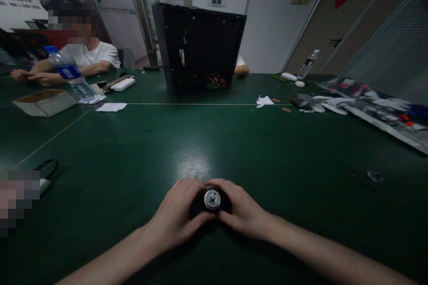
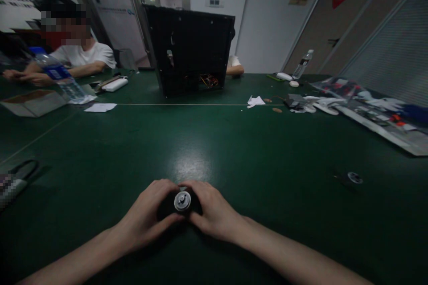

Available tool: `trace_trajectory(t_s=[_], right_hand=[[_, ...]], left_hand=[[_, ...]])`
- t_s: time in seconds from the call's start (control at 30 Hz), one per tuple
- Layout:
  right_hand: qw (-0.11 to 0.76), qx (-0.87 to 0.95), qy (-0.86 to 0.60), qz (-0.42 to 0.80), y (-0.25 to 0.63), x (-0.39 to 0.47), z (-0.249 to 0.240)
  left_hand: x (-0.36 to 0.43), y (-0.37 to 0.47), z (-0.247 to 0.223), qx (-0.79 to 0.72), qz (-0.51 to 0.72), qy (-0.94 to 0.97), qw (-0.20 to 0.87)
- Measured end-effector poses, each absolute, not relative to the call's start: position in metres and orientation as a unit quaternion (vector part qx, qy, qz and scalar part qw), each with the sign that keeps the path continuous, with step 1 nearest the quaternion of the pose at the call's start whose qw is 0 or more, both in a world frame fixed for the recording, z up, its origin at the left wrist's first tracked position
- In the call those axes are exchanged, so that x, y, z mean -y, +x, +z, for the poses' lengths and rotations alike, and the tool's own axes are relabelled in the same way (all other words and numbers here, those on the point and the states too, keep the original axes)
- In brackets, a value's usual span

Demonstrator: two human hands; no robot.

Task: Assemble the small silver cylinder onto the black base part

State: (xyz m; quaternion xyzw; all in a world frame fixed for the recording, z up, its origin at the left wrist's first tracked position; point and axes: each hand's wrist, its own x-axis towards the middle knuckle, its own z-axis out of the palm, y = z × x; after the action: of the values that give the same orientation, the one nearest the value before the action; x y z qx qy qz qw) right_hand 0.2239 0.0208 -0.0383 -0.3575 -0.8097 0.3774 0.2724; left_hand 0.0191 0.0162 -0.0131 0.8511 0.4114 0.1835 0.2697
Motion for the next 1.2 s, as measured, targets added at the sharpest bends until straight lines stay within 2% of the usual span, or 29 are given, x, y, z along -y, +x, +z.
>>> trace_trajectory(t_s=[0.2,0.63,0.9,1.2], right_hand=[[0.253,0.821,-0.368,0.357,0.2247,-0.0196,-0.0388],[0.285,0.835,-0.299,0.364,0.2293,-0.0177,-0.0389],[0.305,0.815,-0.319,0.376,0.2282,-0.0162,-0.0376],[0.312,0.841,-0.307,0.317,0.2281,-0.014,-0.0378]], left_hand=[[-0.016,0.0213,-0.0094,-0.391,0.167,0.865,0.268],[-0.0194,0.0175,-0.0113,-0.383,0.186,0.837,0.344],[-0.0181,0.0191,-0.0109,-0.399,0.191,0.835,0.327],[-0.0188,0.0219,-0.0078,-0.416,0.151,0.84,0.314]])
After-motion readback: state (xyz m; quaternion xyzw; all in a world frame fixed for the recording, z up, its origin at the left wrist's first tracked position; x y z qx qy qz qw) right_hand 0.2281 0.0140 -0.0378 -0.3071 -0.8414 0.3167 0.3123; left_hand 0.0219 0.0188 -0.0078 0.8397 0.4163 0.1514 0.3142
